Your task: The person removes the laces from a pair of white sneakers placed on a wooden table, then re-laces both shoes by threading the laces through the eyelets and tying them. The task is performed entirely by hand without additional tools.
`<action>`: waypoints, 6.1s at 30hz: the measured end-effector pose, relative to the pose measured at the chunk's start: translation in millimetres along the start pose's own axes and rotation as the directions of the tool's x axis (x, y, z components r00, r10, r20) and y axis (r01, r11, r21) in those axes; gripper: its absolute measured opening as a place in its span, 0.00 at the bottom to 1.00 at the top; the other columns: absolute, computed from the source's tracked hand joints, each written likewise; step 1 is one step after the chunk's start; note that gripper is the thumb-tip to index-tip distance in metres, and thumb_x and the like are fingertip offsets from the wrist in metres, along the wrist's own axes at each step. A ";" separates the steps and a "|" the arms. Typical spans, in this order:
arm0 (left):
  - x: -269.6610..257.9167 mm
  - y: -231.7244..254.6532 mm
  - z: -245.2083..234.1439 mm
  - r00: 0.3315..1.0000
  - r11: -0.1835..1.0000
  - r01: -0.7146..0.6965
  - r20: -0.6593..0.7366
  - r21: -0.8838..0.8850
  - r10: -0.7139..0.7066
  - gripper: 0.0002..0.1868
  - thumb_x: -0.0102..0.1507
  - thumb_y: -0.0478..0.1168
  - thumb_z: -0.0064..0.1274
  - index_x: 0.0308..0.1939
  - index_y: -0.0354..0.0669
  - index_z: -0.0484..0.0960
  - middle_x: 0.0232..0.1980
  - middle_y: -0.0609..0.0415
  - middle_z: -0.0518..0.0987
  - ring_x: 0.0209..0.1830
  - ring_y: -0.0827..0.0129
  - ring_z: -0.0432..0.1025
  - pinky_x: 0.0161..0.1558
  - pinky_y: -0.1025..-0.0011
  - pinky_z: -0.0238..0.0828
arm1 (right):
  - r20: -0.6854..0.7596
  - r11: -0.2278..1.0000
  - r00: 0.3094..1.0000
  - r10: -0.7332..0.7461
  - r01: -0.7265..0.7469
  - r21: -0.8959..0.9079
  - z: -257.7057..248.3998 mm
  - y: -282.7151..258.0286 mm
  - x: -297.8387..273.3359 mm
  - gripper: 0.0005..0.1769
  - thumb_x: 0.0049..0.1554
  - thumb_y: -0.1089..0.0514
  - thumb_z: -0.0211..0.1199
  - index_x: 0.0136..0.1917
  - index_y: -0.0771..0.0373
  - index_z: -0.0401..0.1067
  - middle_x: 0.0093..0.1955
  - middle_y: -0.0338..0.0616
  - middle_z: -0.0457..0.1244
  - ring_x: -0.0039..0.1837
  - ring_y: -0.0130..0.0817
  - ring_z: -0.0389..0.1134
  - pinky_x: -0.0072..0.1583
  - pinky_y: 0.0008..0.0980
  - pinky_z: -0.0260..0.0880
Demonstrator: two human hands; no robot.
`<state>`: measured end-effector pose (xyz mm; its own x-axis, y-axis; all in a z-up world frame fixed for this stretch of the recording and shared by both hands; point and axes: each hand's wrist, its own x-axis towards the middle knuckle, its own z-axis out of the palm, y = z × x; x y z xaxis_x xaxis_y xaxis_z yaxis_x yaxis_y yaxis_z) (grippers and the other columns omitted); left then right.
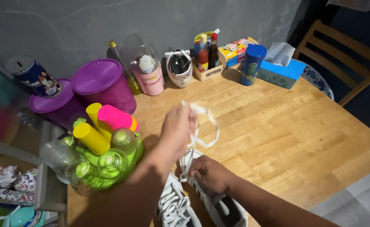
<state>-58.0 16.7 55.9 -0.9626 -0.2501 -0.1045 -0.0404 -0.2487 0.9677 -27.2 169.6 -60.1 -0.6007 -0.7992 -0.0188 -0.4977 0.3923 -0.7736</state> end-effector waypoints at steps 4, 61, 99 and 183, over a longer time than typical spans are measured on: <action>23.6 44.4 4.0 0.992 0.920 0.049 0.125 -0.389 0.000 0.06 0.64 0.39 0.43 0.32 0.43 0.69 0.29 0.54 0.71 0.22 0.75 0.59 0.23 0.75 0.54 | 0.023 0.905 0.932 0.362 -0.357 0.231 -6.7 -20.2 0.2 0.26 0.59 0.54 0.61 0.69 0.56 0.60 0.63 0.49 0.62 0.62 0.42 0.69 0.63 0.38 0.71; -55.1 -49.5 -63.2 0.792 0.904 0.286 -0.454 -0.316 -0.409 0.03 0.67 0.37 0.51 0.43 0.42 0.75 0.32 0.58 0.74 0.29 0.74 0.68 0.32 0.77 0.68 | -0.226 0.596 0.717 0.660 -0.315 0.738 -94.1 -2.5 -41.1 0.14 0.65 0.54 0.55 0.48 0.68 0.72 0.34 0.44 0.63 0.35 0.31 0.63 0.38 0.32 0.68; -62.7 -21.7 11.9 0.976 0.758 0.078 -0.205 0.648 0.075 0.14 0.66 0.45 0.43 0.46 0.45 0.81 0.39 0.43 0.83 0.40 0.49 0.78 0.43 0.57 0.72 | 0.175 0.554 0.852 0.494 -0.464 0.691 -55.4 -47.1 -5.0 0.14 0.61 0.61 0.49 0.58 0.62 0.70 0.38 0.40 0.63 0.36 0.29 0.62 0.39 0.29 0.67; -49.0 -104.3 -49.1 0.927 0.837 0.372 -0.192 0.401 -0.321 0.17 0.61 0.29 0.47 0.53 0.33 0.81 0.39 0.46 0.83 0.33 0.59 0.78 0.35 0.65 0.78 | 0.163 0.562 0.623 0.765 -0.769 0.304 -52.2 -8.3 -27.6 0.14 0.62 0.55 0.56 0.55 0.68 0.69 0.42 0.51 0.69 0.38 0.49 0.76 0.39 0.41 0.80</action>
<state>6.5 9.0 -51.2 -0.8283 -0.3321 -0.4513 -0.4999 0.0744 0.8629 -39.1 212.1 -20.0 -0.6532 -0.2723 -0.7066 0.3723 0.6971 -0.6127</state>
